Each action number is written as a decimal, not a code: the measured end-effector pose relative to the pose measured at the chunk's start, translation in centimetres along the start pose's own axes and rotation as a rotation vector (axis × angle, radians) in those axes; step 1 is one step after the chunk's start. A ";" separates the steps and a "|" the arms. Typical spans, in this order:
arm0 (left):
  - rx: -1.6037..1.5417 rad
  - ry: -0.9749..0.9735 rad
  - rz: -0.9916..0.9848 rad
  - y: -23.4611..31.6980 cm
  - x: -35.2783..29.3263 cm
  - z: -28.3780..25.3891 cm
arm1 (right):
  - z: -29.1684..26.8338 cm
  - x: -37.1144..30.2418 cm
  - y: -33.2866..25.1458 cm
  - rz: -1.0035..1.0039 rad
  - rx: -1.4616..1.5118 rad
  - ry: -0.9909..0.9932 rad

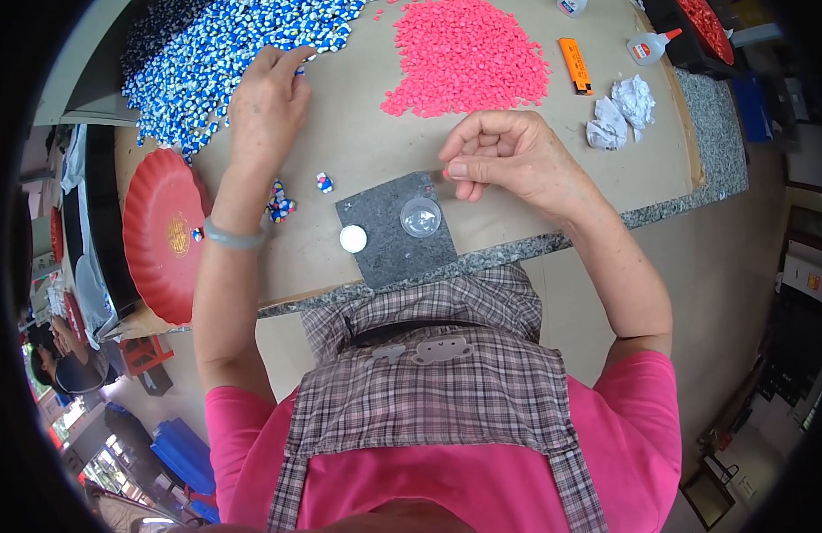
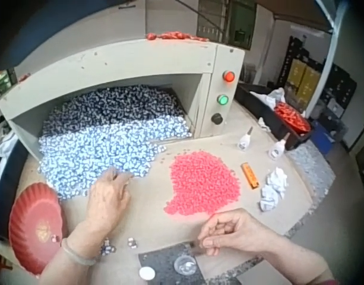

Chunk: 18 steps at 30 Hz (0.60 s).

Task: The person assembles figurines by picking up figurine bodies, applying glue to small components, and attaching the components to the bodies by hand.

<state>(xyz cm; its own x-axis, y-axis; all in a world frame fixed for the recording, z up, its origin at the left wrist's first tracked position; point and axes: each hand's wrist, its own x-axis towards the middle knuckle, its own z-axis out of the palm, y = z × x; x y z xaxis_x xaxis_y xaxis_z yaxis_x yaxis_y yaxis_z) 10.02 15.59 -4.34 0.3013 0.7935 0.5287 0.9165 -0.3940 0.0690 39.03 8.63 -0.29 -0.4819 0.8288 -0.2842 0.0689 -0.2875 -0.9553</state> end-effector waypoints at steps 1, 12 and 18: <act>-0.207 -0.027 -0.093 0.4 -0.3 -0.7 | 0.0 -0.1 0.1 0.003 0.002 0.002; -1.639 -0.266 -0.795 5.2 -5.5 -6.0 | 0.4 -1.3 0.4 0.096 0.098 -0.048; -1.776 -0.328 -0.824 6.5 -7.3 -7.1 | 1.2 -1.4 0.6 0.133 0.120 -0.073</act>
<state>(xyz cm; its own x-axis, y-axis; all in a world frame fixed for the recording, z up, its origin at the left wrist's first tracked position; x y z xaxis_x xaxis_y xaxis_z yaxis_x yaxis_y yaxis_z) 11.94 3.96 -1.77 0.2357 0.9511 -0.1997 -0.3471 0.2743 0.8968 38.71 6.78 -0.35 -0.5380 0.7440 -0.3962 0.0332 -0.4510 -0.8919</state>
